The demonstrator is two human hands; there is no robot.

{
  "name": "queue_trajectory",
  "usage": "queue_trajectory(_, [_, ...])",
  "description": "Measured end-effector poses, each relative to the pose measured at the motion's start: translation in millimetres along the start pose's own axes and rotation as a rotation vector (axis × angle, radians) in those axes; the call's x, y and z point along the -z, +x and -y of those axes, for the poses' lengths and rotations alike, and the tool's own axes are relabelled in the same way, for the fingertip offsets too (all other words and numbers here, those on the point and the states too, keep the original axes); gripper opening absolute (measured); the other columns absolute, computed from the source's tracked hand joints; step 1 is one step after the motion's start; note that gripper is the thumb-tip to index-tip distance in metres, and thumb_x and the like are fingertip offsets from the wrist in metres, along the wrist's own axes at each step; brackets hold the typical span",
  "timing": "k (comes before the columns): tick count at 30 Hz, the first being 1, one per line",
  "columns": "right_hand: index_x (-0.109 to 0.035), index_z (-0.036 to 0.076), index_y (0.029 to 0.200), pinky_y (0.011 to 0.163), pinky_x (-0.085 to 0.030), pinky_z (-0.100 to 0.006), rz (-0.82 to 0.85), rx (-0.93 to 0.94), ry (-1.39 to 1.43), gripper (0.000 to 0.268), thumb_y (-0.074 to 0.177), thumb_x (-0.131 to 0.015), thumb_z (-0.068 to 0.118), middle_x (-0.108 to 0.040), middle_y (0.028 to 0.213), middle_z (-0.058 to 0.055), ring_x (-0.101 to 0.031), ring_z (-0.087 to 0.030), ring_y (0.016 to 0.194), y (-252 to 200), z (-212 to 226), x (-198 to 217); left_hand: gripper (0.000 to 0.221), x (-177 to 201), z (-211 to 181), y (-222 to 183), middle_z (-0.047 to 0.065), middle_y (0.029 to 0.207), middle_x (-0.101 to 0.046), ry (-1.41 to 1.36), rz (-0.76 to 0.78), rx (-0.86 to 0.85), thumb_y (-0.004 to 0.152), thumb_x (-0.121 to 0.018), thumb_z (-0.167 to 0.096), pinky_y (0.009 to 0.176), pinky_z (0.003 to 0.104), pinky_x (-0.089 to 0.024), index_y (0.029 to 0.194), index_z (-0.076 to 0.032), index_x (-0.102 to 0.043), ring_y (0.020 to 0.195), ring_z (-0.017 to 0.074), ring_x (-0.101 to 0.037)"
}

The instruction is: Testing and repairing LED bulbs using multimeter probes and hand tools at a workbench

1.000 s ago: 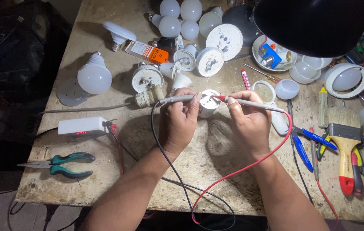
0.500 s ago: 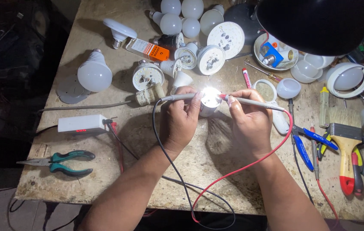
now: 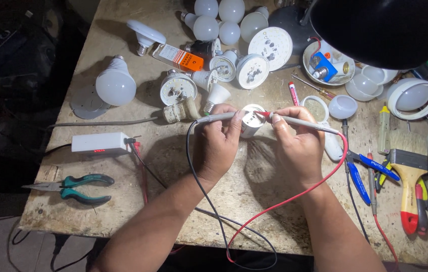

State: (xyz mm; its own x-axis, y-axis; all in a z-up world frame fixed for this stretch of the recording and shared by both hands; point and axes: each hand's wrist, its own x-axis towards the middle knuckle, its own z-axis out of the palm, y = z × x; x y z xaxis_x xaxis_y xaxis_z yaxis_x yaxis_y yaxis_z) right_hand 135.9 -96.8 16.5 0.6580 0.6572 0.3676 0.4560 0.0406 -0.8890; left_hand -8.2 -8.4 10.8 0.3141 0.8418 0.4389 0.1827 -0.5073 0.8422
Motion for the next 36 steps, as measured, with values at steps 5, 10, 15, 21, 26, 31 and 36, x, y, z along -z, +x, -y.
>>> queue_trajectory(5, [-0.071, 0.000, 0.104, 0.084, -0.055, -0.034, 0.042, 0.033, -0.029, 0.007, 0.096, -0.071, 0.002, -0.073, 0.089, -0.014, -0.069, -0.016, 0.090, 0.4, -18.1, 3.8, 0.018, -6.3, 1.2, -1.4, 0.006, 0.056, -0.068, -0.057, -0.050, 0.009, 0.101, -0.060, -0.031, 0.053, 0.034, -0.056, 0.091, -0.017, -0.058, 0.058, 0.0284, -0.073])
queue_trajectory(10, [-0.070, 0.000, 0.107, 0.086, -0.054, -0.032, 0.033, 0.035, -0.046, 0.007, 0.100, -0.068, 0.002, -0.072, 0.092, -0.014, -0.068, -0.015, 0.092, 1.7, -25.2, 5.4, 0.017, -5.6, 5.8, 1.3, 0.007, 0.056, -0.067, -0.037, -0.066, -0.068, 0.099, -0.062, -0.031, 0.053, 0.036, -0.055, 0.091, -0.016, -0.058, 0.061, 0.0298, -0.073])
queue_trajectory(15, [-0.072, 0.003, 0.102, 0.080, -0.056, -0.033, 0.006, 0.042, -0.071, 0.007, 0.095, -0.073, 0.005, -0.075, 0.087, -0.013, -0.072, -0.017, 0.088, 1.8, -24.4, 3.1, 0.016, -0.4, 0.0, 2.7, 0.001, 0.053, -0.067, -0.016, -0.033, -0.064, 0.100, -0.061, -0.031, 0.052, 0.033, -0.055, 0.091, -0.018, -0.059, 0.055, 0.0248, -0.072])
queue_trajectory(21, [-0.071, 0.004, 0.100, 0.067, -0.052, -0.026, -0.038, -0.029, -0.002, 0.005, 0.097, -0.070, 0.007, -0.075, 0.084, -0.011, -0.065, -0.010, 0.076, 0.3, -7.4, 0.1, 0.014, -1.9, 3.5, 1.3, 0.015, 0.067, -0.072, -0.066, 0.017, -0.013, 0.103, -0.061, -0.027, 0.058, 0.040, -0.057, 0.097, -0.014, -0.061, 0.066, 0.0342, -0.074])
queue_trajectory(26, [-0.069, 0.004, 0.103, 0.063, -0.048, -0.023, -0.054, -0.046, 0.056, 0.007, 0.099, -0.069, 0.010, -0.070, 0.084, -0.007, -0.058, -0.007, 0.072, 2.8, -22.5, -1.8, 0.017, -7.0, 7.9, -1.0, 0.012, 0.076, -0.077, -0.111, 0.054, 0.046, 0.104, -0.059, -0.028, 0.063, 0.042, -0.059, 0.098, -0.012, -0.061, 0.074, 0.0344, -0.077])
queue_trajectory(31, [-0.069, 0.004, 0.102, 0.062, -0.047, -0.023, -0.048, -0.027, 0.049, 0.007, 0.099, -0.068, 0.010, -0.069, 0.084, -0.007, -0.056, -0.008, 0.071, 3.5, -21.4, -1.1, 0.017, -7.3, 9.4, 1.6, 0.013, 0.072, -0.074, -0.117, 0.041, 0.052, 0.103, -0.060, -0.030, 0.061, 0.040, -0.059, 0.098, -0.013, -0.061, 0.069, 0.0358, -0.076])
queue_trajectory(36, [-0.070, 0.002, 0.101, 0.065, -0.049, -0.028, -0.042, 0.012, 0.012, 0.007, 0.098, -0.070, 0.009, -0.072, 0.088, -0.014, -0.060, -0.012, 0.074, 4.6, -24.2, -0.2, 0.016, -12.1, 12.8, 2.6, 0.012, 0.058, -0.065, -0.115, 0.055, 0.038, 0.104, -0.060, -0.029, 0.057, 0.038, -0.057, 0.097, -0.014, -0.061, 0.061, 0.0314, -0.074])
